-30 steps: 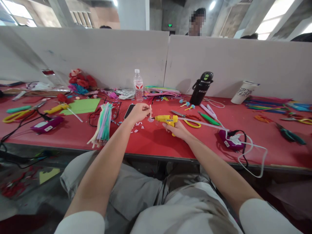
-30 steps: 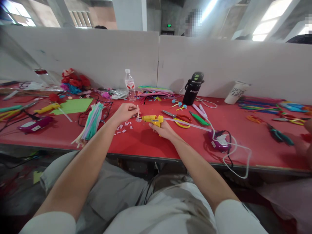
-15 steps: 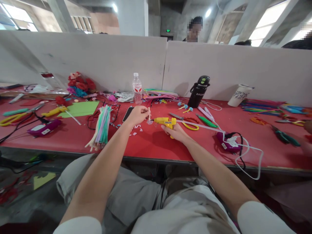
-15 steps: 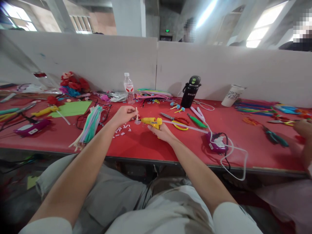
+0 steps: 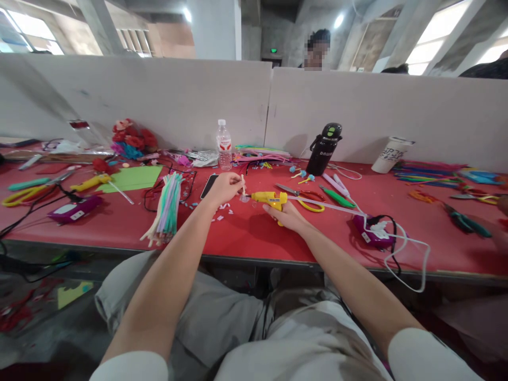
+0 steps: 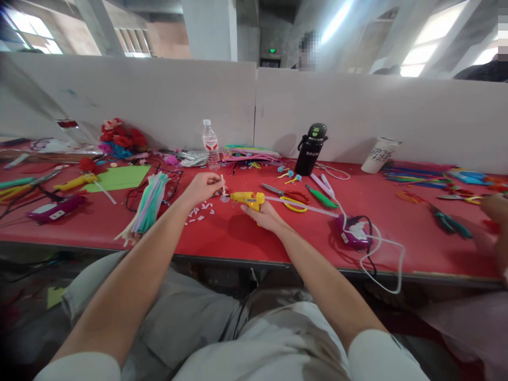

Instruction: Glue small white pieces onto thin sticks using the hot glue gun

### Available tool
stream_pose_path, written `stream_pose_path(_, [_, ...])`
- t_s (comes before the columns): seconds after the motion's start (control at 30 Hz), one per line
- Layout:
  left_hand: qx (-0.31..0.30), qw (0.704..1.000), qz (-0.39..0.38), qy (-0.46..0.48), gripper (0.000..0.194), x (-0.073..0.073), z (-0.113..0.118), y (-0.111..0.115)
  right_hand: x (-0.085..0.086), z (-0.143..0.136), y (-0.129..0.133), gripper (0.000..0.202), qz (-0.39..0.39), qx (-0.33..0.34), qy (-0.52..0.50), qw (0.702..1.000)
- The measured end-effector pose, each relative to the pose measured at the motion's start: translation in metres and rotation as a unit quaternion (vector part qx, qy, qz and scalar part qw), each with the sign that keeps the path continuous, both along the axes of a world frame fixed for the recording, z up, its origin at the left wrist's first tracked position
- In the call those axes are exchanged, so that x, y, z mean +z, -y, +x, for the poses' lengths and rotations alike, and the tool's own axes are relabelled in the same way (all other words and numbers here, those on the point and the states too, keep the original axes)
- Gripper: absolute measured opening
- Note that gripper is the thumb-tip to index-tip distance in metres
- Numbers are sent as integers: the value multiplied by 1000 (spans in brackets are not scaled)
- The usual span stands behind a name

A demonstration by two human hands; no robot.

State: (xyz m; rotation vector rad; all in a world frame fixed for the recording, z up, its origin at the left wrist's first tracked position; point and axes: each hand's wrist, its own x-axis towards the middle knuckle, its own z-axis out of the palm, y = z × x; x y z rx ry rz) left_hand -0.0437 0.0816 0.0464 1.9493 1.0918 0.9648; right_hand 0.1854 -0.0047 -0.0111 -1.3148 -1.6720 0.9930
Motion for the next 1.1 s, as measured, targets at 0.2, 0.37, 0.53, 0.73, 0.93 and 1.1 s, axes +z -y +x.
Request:
stream_pose_path(0.2, [10, 1000, -12, 17, 23, 1, 1, 1, 0, 0, 1, 46, -1, 4, -1, 1000])
stream_pose_path(0.37, [22, 999, -22, 28, 22, 4, 2, 3, -1, 0, 0, 44, -7, 11, -6, 1000])
stream_pose_path(0.53, [40, 998, -19, 33, 25, 8, 0, 4, -2, -1, 0, 43, -11, 1, -4, 1000])
stream_pose_path(0.73, [67, 997, 22, 45, 25, 15, -15, -5, 5, 8, 0, 42, 38, -29, 8, 999])
stream_pose_path(0.93, [92, 994, 29, 55, 22, 21, -30, -11, 4, 40, -16, 38, 100, -104, 133, 981])
stream_pose_path(1.1, [97, 994, 27, 42, 21, 19, -32, -13, -1, 57, -19, 41, 53, -174, 264, 947])
